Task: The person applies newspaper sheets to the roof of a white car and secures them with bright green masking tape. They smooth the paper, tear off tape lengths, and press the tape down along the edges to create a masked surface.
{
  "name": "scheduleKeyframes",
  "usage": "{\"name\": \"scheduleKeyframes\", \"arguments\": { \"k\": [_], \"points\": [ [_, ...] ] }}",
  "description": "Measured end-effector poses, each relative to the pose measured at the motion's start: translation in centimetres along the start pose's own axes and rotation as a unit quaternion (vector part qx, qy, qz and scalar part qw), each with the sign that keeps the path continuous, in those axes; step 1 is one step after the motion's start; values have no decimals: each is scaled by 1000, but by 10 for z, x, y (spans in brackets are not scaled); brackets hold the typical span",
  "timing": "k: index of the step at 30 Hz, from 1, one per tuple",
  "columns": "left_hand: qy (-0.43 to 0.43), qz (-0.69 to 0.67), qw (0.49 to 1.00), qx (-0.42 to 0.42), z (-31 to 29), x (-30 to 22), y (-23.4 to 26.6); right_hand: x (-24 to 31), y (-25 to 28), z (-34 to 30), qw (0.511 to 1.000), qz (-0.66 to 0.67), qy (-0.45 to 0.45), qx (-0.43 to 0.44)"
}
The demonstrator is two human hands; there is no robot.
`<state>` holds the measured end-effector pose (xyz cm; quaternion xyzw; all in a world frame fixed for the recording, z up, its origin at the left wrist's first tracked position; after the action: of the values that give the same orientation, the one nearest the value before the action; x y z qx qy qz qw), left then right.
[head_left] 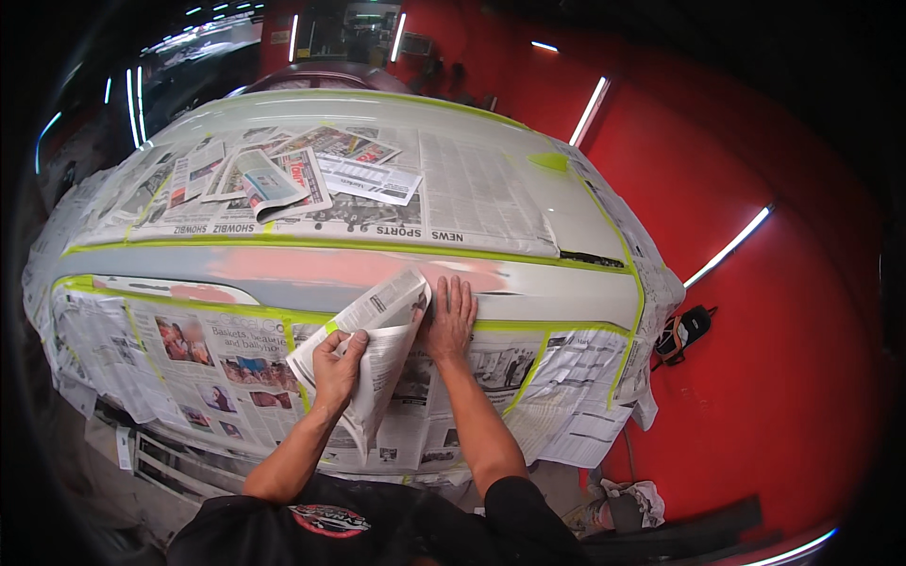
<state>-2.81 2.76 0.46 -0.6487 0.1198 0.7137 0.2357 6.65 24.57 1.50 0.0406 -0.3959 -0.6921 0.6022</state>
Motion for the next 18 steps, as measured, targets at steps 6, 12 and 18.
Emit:
{"name": "scheduleKeyframes", "arguments": {
  "k": [6, 12, 18],
  "points": [
    [-9, 63, 991, -116, -18, 15, 31, 22, 6, -64, 862, 417, -249, 144],
    [8, 56, 994, 94, -41, 32, -35, 99, 44, -121, 871, 432, -130, 196],
    [54, 26, 962, 268, -50, 17, -76, 46, 59, -143, 790, 493, -237, 278]
  ]
}}
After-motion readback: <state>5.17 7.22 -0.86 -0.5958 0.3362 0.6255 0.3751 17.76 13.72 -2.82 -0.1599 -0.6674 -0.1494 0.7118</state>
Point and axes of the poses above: each hand's wrist, its own z-axis towards the middle knuckle, its own y-axis out of the back of the hand, x = y × z, the point moved 10 cm from there along z, towards the middle knuckle, and after that the axes turned 14 degrees about z, right-handed, at the moved point
